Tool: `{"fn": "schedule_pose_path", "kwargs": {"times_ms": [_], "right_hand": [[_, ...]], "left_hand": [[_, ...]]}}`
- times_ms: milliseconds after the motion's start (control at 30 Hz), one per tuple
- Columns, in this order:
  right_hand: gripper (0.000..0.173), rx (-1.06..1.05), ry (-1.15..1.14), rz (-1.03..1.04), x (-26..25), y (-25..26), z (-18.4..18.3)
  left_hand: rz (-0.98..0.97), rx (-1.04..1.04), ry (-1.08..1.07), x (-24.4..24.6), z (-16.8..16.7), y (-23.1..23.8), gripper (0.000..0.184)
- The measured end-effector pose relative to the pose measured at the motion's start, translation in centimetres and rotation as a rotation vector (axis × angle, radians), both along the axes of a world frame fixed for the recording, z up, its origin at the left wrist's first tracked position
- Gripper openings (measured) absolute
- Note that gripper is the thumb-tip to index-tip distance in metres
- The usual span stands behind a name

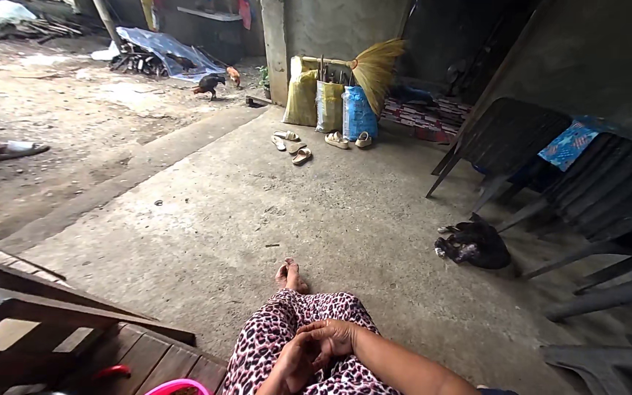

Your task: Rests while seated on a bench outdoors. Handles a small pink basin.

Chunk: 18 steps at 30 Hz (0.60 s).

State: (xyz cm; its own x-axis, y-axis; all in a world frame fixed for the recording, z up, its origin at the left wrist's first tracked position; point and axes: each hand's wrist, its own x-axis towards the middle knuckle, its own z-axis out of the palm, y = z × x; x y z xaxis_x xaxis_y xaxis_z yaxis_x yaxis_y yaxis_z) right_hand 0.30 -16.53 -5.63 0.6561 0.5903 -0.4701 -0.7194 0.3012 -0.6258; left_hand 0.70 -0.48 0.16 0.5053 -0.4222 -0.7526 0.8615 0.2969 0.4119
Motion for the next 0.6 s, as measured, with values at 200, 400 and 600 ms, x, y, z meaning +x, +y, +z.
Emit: {"fn": "schedule_pose_path", "kwargs": {"times_ms": [200, 400, 600], "right_hand": [[0.040, -0.018, -0.011, 0.008, 0.1, 0.2, -0.1], [0.031, -0.053, 0.024, 0.017, 0.3, 0.6, 0.3], [0.035, -0.037, -0.028, 0.004, -0.2, -0.2, 0.3]], "left_hand": [[-0.034, -0.027, -0.036, 0.0, -1.9, 0.3, 0.016], [-0.038, -0.057, -0.065, -0.1, -2.4, 0.7, 0.013], [-0.059, -0.020, -0.048, -0.1, -2.1, -0.1, 0.014]]}}
